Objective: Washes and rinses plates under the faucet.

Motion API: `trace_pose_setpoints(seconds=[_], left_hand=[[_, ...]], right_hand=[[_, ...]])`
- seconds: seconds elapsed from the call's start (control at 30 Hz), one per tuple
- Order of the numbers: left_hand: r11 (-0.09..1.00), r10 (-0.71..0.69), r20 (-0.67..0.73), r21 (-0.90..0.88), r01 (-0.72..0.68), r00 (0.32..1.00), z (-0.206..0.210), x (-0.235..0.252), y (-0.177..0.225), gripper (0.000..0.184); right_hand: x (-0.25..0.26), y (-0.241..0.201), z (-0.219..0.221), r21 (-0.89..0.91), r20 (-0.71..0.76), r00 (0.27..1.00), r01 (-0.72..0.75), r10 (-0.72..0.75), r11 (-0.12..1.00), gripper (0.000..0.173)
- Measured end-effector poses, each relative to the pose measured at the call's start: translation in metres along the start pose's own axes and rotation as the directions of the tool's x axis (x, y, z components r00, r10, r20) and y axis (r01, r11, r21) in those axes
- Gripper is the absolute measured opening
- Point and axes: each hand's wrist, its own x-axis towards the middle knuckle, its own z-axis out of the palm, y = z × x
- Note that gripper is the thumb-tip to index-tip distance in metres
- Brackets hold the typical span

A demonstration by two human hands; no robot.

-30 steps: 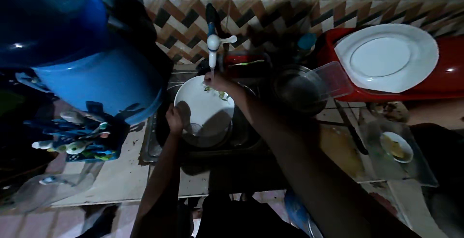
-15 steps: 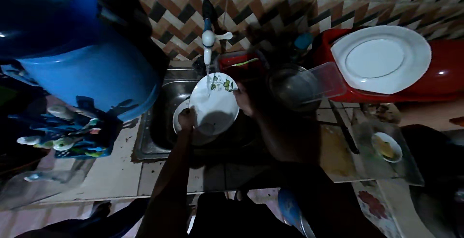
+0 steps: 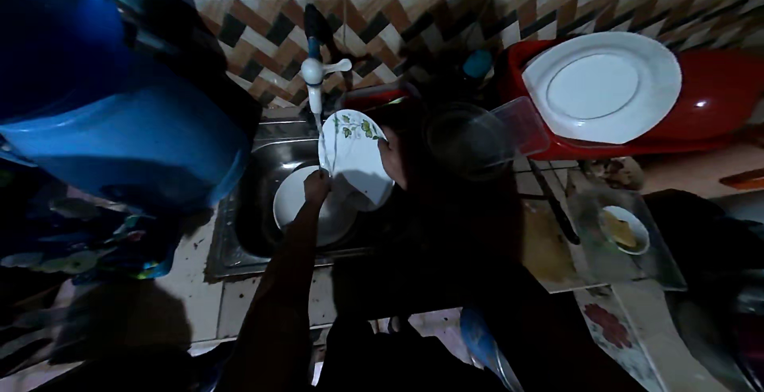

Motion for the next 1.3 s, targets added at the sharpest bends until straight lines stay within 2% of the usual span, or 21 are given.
trace_pose_setpoints(seconds=[0.07,0.17,0.3,0.43,0.5,0.57,0.6,0.67,0.7,0.77,0.83,0.87,0.93,1.0,1.03,1.1,1.13,1.17,1.2,1.23,1.3], left_hand=[[0.996,0.017,-0.020,-0.091,-0.019,1.000,0.002,0.008,0.001,0.037],[0.988,0.044,-0.044,-0.147,-0.050,0.998,-0.002,0.009,0.000,0.032],[0.951,0.062,0.008,-0.302,-0.057,0.998,0.004,0.004,-0.009,0.032],[0.900,-0.064,-0.084,-0.435,0.021,0.994,0.008,-0.004,-0.006,0.033],[0.822,-0.161,-0.181,-0.569,0.030,0.970,0.017,-0.014,-0.007,0.042],[0.756,-0.192,-0.150,-0.653,0.048,0.970,0.013,-0.032,-0.012,0.064],[0.770,-0.152,-0.107,-0.636,0.050,0.983,0.006,-0.040,-0.019,0.067],[0.888,-0.117,-0.102,-0.457,0.058,0.988,-0.015,-0.054,-0.037,0.060],[0.896,-0.140,-0.150,-0.441,0.060,0.979,-0.026,-0.062,-0.044,0.058],[0.806,-0.178,-0.276,-0.591,-0.021,0.944,-0.045,-0.073,-0.058,0.051],[0.743,-0.229,-0.378,-0.663,-0.089,0.897,-0.067,-0.081,-0.064,0.047],[0.774,-0.235,-0.425,-0.626,-0.096,0.874,-0.079,-0.087,-0.061,0.045],[0.902,-0.171,-0.532,-0.424,-0.086,0.829,-0.093,-0.096,-0.049,0.040],[0.975,-0.034,-0.558,-0.202,-0.096,0.829,-0.095,-0.111,-0.027,0.038],[0.986,0.052,-0.546,-0.105,-0.131,0.836,-0.090,-0.117,-0.016,0.037],[0.962,0.259,-0.502,0.059,-0.266,0.825,-0.070,-0.124,0.001,0.039],[0.930,0.361,-0.481,0.126,-0.344,0.799,-0.057,-0.126,0.006,0.041],[0.891,0.451,-0.469,0.183,-0.416,0.759,-0.042,-0.125,0.008,0.044],[0.853,0.519,-0.467,0.231,-0.468,0.716,-0.029,-0.122,0.012,0.046],[0.826,0.562,-0.459,0.263,-0.499,0.688,-0.019,-0.118,0.018,0.048],[0.794,0.606,-0.417,0.256,-0.552,0.678,-0.012,-0.108,0.033,0.054]], right_hand=[[0.018,0.015,0.001,0.081,-0.024,1.000,0.007,-0.005,0.997,0.043],[0.024,0.010,-0.004,0.096,-0.037,0.999,-0.020,0.024,0.995,0.041],[0.006,0.007,0.001,0.094,-0.056,0.995,0.093,-0.088,0.991,0.040],[-0.014,-0.005,-0.002,0.148,-0.031,0.994,0.110,-0.107,0.983,0.040],[-0.021,-0.006,0.002,0.206,0.004,0.999,0.047,-0.048,0.977,0.043],[-0.030,-0.006,0.016,0.290,-0.008,1.000,-0.011,0.014,0.957,0.044],[-0.031,-0.002,0.027,0.323,-0.031,0.999,-0.009,0.020,0.946,0.044],[-0.025,0.007,0.049,0.337,-0.055,0.998,0.033,-0.015,0.941,0.045],[-0.019,0.010,0.059,0.296,-0.040,0.999,0.036,-0.026,0.954,0.047],[-0.007,0.010,0.077,0.044,0.011,1.000,0.024,-0.024,0.999,0.056],[0.004,0.013,0.103,-0.177,0.039,0.994,0.104,-0.099,0.979,0.063],[0.010,0.009,0.112,-0.188,0.097,0.987,0.145,-0.129,0.971,0.061],[0.022,-0.008,0.127,-0.057,0.175,0.971,0.173,-0.161,0.983,0.051],[0.028,-0.034,0.127,0.305,0.289,0.954,-0.008,-0.084,0.952,0.052],[0.034,-0.043,0.127,0.526,0.369,0.928,-0.171,-0.043,0.833,0.057],[0.046,-0.056,0.119,0.734,0.506,0.863,-0.435,0.008,0.522,0.073],[0.046,-0.060,0.110,0.772,0.517,0.855,-0.482,0.031,0.414,0.073],[0.046,-0.060,0.102,0.800,0.498,0.866,-0.480,0.047,0.359,0.064],[0.042,-0.057,0.094,0.820,0.471,0.880,-0.459,0.051,0.342,0.051],[0.033,-0.056,0.081,0.818,0.443,0.894,-0.433,0.067,0.379,0.044],[0.010,-0.059,0.055,0.771,0.386,0.915,-0.389,0.116,0.505,0.042]])
